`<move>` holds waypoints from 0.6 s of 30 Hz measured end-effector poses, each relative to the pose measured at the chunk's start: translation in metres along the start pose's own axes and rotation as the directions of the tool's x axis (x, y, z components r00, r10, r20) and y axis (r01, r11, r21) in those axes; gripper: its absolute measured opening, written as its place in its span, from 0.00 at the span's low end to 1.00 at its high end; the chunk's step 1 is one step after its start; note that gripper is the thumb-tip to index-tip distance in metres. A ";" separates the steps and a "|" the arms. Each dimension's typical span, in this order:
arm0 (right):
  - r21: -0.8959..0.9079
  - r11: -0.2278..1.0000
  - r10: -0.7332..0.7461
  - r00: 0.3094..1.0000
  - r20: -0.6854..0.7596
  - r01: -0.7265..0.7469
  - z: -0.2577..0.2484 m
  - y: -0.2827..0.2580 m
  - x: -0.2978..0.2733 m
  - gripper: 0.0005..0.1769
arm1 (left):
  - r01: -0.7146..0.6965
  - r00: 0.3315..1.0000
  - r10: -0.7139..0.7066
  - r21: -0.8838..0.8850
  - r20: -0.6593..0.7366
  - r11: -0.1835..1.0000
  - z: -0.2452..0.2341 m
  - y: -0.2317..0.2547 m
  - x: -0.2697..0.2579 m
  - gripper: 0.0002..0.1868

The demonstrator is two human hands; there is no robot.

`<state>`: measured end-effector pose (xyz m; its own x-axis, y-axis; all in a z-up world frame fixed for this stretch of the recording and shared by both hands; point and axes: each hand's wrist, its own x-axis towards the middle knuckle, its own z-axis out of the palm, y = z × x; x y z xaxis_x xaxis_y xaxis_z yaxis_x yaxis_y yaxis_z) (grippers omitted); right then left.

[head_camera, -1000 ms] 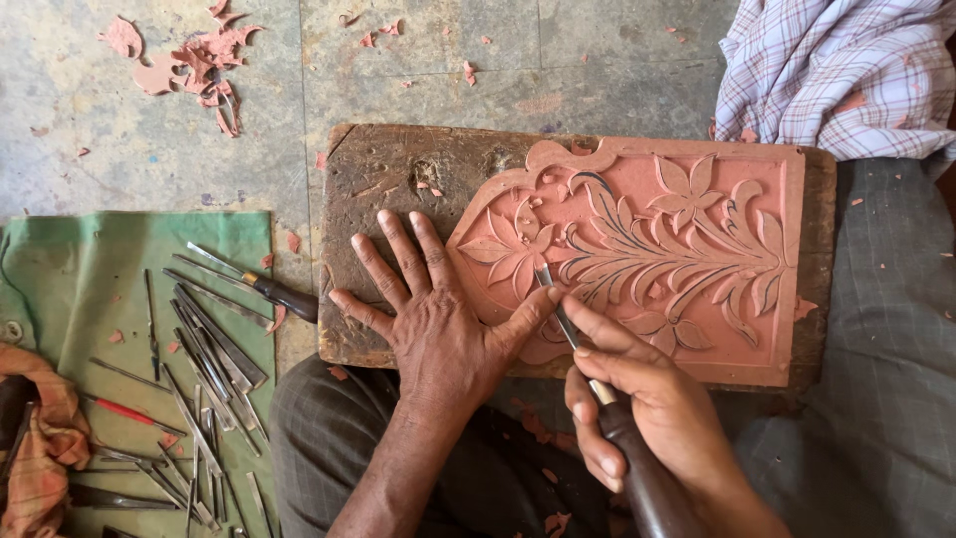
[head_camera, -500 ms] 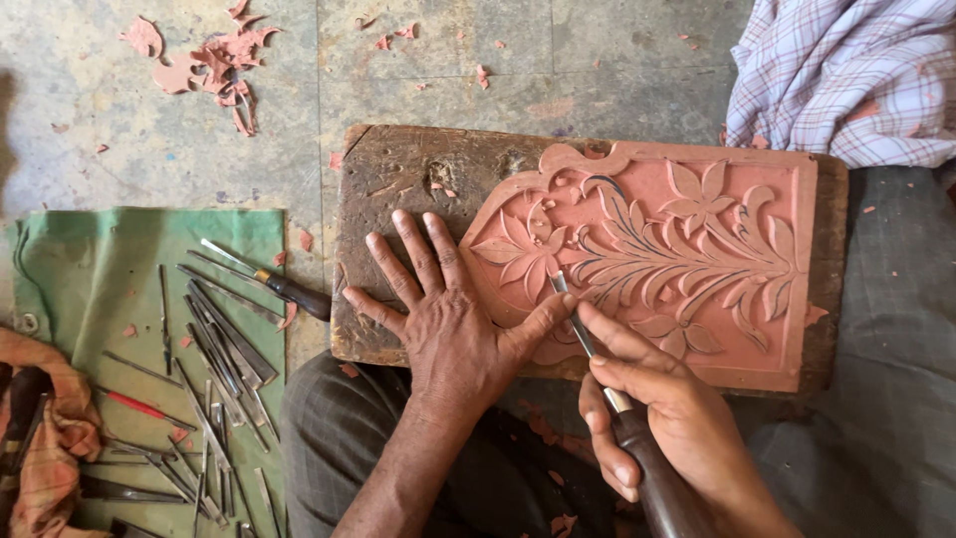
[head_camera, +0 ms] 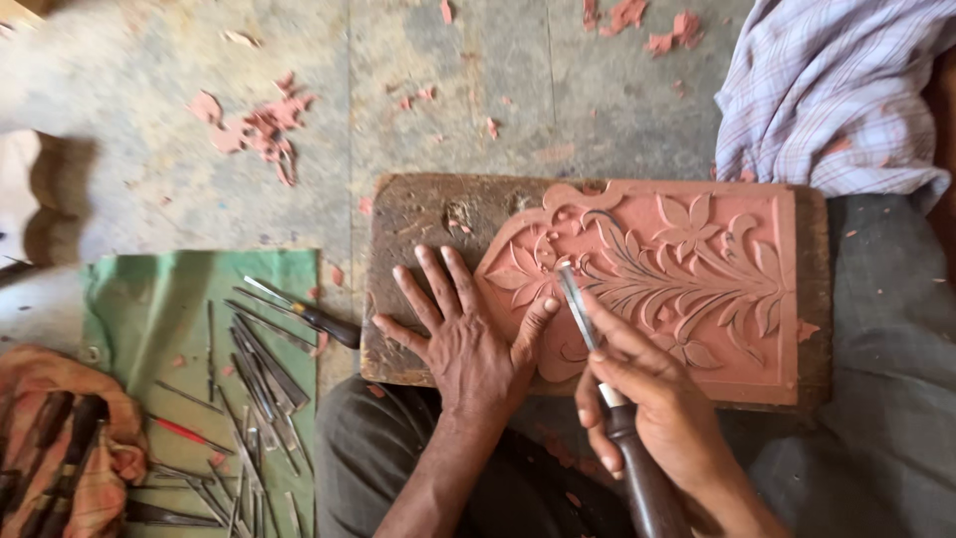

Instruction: The person carves a floral design into a block of wood using a hand chisel, handling the wood block and removing shavings.

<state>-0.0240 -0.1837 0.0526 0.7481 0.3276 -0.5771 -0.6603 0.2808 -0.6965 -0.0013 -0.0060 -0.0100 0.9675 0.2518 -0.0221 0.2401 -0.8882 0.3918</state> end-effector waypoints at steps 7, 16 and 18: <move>-0.113 0.992 -0.082 0.975 -0.207 0.059 -0.021 -0.015 -0.032 0.37 | -0.279 0.954 0.278 0.012 -0.108 0.960 -0.005 0.004 -0.014 0.56; -0.094 0.993 -0.104 0.940 -0.326 0.077 -0.052 -0.010 -0.092 0.37 | -0.388 0.870 0.493 -0.596 0.015 0.703 -0.104 0.039 -0.085 0.21; -0.114 0.992 -0.094 0.938 -0.333 0.059 -0.067 0.002 -0.103 0.36 | -0.241 0.860 0.497 -0.771 0.112 0.589 -0.143 0.041 -0.114 0.18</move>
<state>-0.0985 -0.2776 0.0821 0.7859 -0.0189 -0.6180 -0.6034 0.1949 -0.7733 -0.1136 -0.0161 0.1403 0.9606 -0.2682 0.0730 -0.1522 -0.2877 0.9455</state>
